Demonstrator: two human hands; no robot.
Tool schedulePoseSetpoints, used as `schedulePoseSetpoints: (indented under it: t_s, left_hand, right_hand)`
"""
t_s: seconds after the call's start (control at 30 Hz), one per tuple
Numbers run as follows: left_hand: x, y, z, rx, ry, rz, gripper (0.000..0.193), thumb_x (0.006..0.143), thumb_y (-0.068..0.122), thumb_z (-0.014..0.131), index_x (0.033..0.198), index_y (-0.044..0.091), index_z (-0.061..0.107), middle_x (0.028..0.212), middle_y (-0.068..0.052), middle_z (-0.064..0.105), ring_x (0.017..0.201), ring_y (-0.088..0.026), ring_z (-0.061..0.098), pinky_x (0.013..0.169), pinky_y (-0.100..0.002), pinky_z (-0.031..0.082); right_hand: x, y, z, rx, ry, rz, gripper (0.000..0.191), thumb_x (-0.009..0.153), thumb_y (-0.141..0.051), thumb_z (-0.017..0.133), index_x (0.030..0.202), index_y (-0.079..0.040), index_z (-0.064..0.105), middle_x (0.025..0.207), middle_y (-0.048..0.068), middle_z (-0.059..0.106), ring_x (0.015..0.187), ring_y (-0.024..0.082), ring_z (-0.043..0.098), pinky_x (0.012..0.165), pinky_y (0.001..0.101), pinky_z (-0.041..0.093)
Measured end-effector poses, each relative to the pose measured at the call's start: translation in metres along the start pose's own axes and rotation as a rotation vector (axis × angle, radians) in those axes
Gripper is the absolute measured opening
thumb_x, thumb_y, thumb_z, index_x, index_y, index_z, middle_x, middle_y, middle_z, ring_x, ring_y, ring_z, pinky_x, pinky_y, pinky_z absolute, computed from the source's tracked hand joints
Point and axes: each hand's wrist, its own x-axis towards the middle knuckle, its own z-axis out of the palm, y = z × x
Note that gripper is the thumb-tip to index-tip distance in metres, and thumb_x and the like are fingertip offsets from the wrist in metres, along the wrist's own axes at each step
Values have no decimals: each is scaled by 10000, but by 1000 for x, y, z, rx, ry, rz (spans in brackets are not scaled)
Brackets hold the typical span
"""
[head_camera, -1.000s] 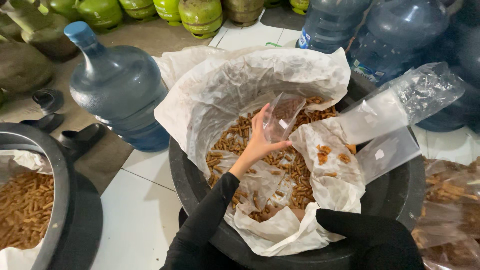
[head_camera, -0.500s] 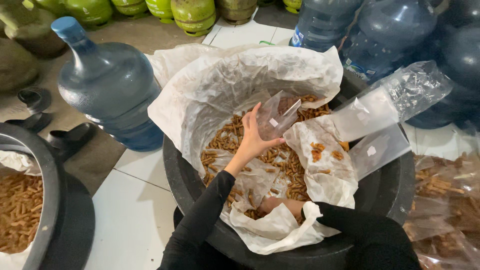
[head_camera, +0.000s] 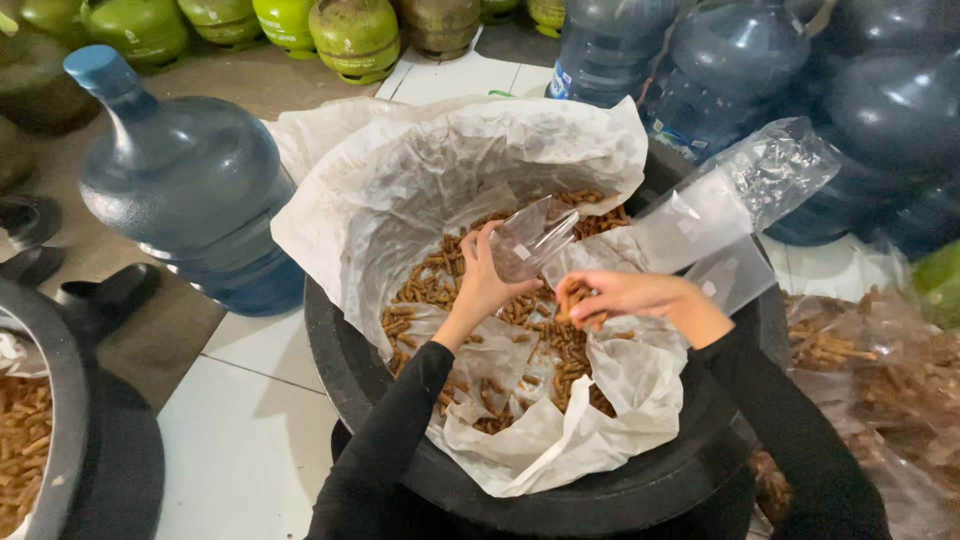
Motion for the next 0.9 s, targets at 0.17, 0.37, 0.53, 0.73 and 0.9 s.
schedulePoseSetpoints:
  t_s: [0.17, 0.37, 0.53, 0.73, 0.9]
  left_hand:
    - [0, 12, 18, -6, -43, -12, 1190, 596, 401, 1000, 1528, 218, 282, 1454, -229, 275, 1292, -451, 477, 1028, -510, 509]
    - [1, 24, 48, -32, -87, 2, 1188, 586, 419, 995, 1505, 192, 277, 1444, -227, 274, 1322, -432, 440, 1052, -502, 491]
    - [9, 20, 55, -47, -32, 7, 1106, 641, 383, 989, 1493, 160, 319, 1439, -210, 298, 1369, -401, 400, 1106, -484, 464]
    - [10, 23, 68, -73, -59, 13, 1106, 629, 343, 982, 1484, 137, 311, 1424, -202, 296, 1372, -391, 383, 1093, -464, 482]
    - [3, 28, 76, -65, -94, 62, 1204, 627, 350, 984, 1541, 116, 237, 1468, -201, 318, 1371, -387, 385, 1088, -471, 461]
  right_hand:
    - [-68, -61, -54, 49, 239, -235, 259, 975, -111, 620, 1226, -67, 575, 1082, 80, 669, 871, 142, 629, 768, 289, 540]
    - [-57, -68, -65, 90, 234, -308, 240, 988, -117, 620, 1217, -75, 562, 1089, 65, 655, 925, 154, 658, 783, 304, 545]
    - [-40, -62, -69, 38, 289, -219, 245, 963, -133, 637, 1194, -88, 570, 1103, 38, 668, 965, 135, 671, 780, 310, 556]
    - [-32, -54, -81, -288, 388, -119, 279, 943, -161, 706, 1178, -43, 616, 973, 44, 710, 862, 157, 672, 741, 327, 577]
    - [-26, -52, -69, -1053, 357, -393, 337, 786, -115, 815, 1106, -52, 731, 932, 106, 748, 859, 242, 715, 753, 388, 541]
